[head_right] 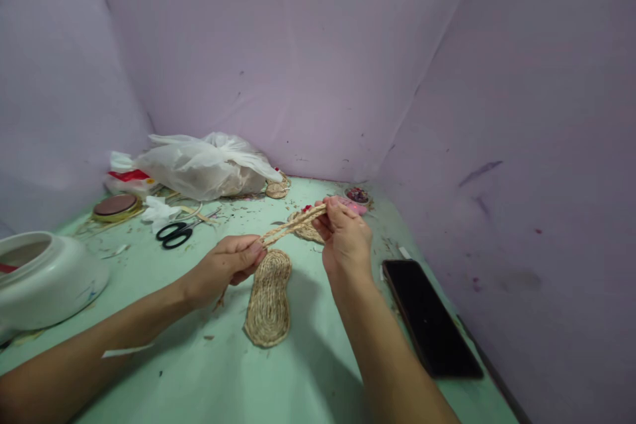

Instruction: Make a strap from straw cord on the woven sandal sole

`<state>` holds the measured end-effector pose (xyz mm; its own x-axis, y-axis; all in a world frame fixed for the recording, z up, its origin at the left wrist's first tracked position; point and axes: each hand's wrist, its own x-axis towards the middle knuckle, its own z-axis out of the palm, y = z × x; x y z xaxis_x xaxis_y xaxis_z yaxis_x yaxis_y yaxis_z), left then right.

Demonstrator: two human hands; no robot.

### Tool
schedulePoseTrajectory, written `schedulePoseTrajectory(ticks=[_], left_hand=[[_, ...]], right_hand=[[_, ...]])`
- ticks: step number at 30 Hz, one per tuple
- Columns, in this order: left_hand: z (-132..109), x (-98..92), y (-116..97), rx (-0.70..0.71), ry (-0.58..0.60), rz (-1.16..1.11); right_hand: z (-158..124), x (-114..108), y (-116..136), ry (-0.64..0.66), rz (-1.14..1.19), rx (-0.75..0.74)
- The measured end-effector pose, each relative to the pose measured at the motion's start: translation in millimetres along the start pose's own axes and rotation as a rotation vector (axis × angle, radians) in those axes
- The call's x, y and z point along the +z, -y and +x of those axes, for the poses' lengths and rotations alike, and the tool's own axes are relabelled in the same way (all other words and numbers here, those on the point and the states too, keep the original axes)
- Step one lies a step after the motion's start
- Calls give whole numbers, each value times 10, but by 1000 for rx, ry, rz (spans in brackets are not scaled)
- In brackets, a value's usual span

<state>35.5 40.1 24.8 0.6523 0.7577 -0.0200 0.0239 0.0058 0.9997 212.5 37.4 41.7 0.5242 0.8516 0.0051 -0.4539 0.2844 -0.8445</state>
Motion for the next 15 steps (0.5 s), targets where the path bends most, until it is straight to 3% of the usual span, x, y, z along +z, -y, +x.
schedulePoseTrajectory(ticks=[4, 10, 15], left_hand=[[9, 2, 32, -75, 2, -90], [35, 23, 120, -35, -74, 97], [67, -33, 171, -36, -165, 345]], right_hand=[[-3, 22, -5, -32, 21, 51], [4, 22, -16, -80, 11, 71], [97, -80, -54, 28, -332, 85]])
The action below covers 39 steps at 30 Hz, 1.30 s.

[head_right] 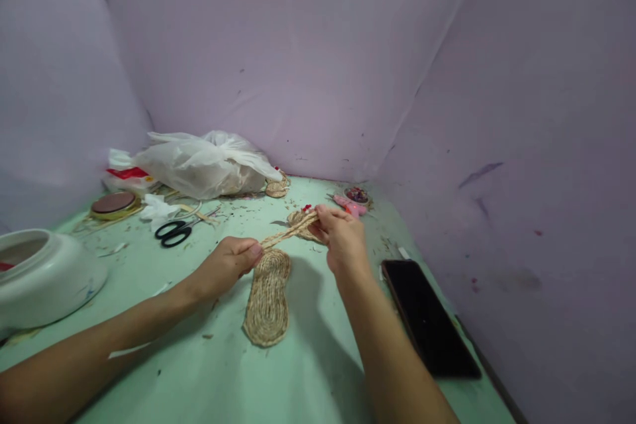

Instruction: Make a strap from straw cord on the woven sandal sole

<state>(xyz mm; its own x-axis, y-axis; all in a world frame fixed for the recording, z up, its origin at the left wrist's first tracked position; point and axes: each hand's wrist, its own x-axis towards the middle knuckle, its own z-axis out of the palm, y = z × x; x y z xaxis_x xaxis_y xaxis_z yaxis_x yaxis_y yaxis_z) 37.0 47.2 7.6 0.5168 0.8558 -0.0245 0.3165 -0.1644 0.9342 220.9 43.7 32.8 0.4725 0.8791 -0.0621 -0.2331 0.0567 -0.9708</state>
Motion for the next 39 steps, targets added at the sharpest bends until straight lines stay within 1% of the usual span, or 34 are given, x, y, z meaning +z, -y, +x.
schedulePoseTrajectory(ticks=[2, 3, 4, 5, 6, 7, 8, 9, 10, 11, 12, 14, 16, 17, 19, 21, 23, 24, 26, 28, 30, 32, 34, 36, 37, 39], left_hand=[[25, -36, 18, 11, -15, 167], [35, -54, 21, 17, -8, 230], [41, -71, 18, 21, 4, 274], [44, -85, 9, 25, 19, 306], [44, -98, -4, 30, 31, 329], [41, -109, -21, 34, 38, 349], [36, -119, -38, 36, 39, 365], [31, -128, -54, 38, 38, 377], [25, -137, -68, 39, 37, 386], [21, -145, -79, 40, 36, 391], [18, -154, -88, 42, 35, 397], [14, -166, -102, 50, 37, 417], [8, -170, -117, 63, 35, 449], [4, -168, -125, 68, 37, 467], [-10, -157, -140, 70, 46, 507], [-26, -141, -149, 62, 55, 560], [-40, -128, -153, 60, 59, 625], [-46, -125, -155, 68, 60, 660], [-52, -128, -161, 96, 64, 713], [-51, -144, -168, 124, 50, 733], [-41, -179, -174, 143, 45, 699], [-25, -238, -184, 147, 80, 603], [-6, -321, -201, 146, 138, 480], [8, -409, -226, 138, 177, 391], [13, -447, -239, 141, 183, 375], [19, -495, -257, 161, 159, 396]], right_hand=[[11, -31, -13, 64, -107, 27], [7, -45, -10, 96, -170, 12], [-2, -61, 2, 115, -265, -38], [-11, -81, 25, 109, -383, -124], [-20, -108, 60, 74, -516, -237], [-24, -143, 107, 8, -652, -365], [-24, -188, 165, -80, -762, -481], [-20, -240, 231, -163, -842, -564], [-16, -296, 302, -231, -893, -618], [-14, -350, 373, -269, -913, -649], [-20, -395, 439, -288, -905, -667], [-66, -434, 536, -276, -853, -689], [-164, -380, 554, -188, -812, -700], [-227, -320, 528, -101, -804, -692], [-359, -157, 420, 201, -798, -666], [-475, 17, 277, 513, -848, -632], [-557, 152, 151, 687, -934, -626], [-583, 197, 106, 743, -980, -614], [-606, 244, 53, 782, -1069, -585], [-597, 250, 37, 772, -1144, -555], [-565, 234, 31, 768, -1196, -521], [-518, 212, 19, 773, -1213, -500], [-465, 191, -1, 744, -1204, -524], [-418, 178, -26, 681, -1179, -586], [-400, 175, -38, 648, -1167, -614], [-381, 174, -62, 613, -1141, -642]])
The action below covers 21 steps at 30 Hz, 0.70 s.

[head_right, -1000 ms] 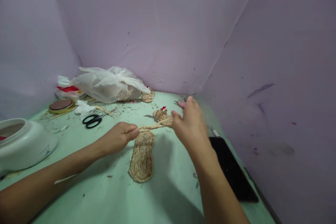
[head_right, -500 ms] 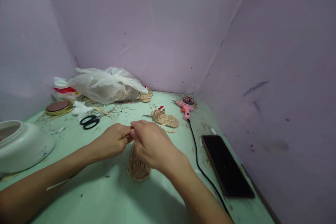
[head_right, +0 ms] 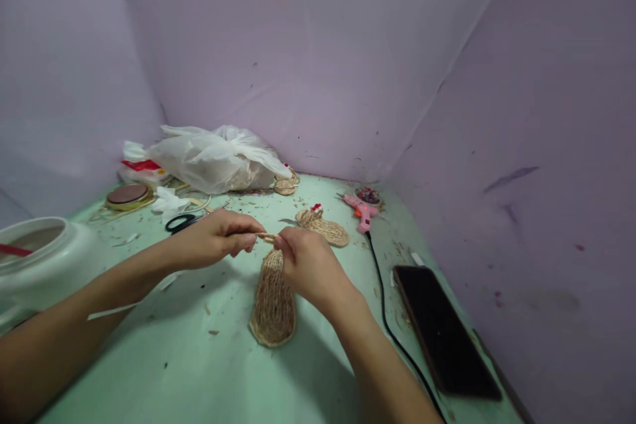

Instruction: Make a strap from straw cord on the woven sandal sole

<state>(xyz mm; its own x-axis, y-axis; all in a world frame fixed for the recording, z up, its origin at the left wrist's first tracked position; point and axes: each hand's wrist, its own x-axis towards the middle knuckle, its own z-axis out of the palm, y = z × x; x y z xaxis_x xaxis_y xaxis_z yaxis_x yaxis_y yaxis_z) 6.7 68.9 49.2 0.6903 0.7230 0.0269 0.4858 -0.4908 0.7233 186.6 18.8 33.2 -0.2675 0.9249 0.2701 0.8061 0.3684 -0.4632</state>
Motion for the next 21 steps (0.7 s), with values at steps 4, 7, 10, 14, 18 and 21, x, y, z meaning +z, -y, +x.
schedulePoseTrajectory(ticks=[4, 7, 10, 14, 18, 21], left_hand=[[-5, 19, -5, 44, -121, 137], [-18, 81, -21, 50, -214, 160], [-27, 114, -34, 43, -304, 134], [-26, 30, -19, 5, -458, 170], [-72, -212, 2, -152, -628, 296], [-145, -411, -2, -339, -661, 508]], right_hand=[[-4, 33, 4, 1, 17, -4], [-5, 33, 19, 7, -10, -4], [4, 19, 20, 14, -33, -4], [22, 11, -42, -23, -12, 85], [57, 32, -147, -41, 99, 256], [84, 53, -190, -24, 158, 339]])
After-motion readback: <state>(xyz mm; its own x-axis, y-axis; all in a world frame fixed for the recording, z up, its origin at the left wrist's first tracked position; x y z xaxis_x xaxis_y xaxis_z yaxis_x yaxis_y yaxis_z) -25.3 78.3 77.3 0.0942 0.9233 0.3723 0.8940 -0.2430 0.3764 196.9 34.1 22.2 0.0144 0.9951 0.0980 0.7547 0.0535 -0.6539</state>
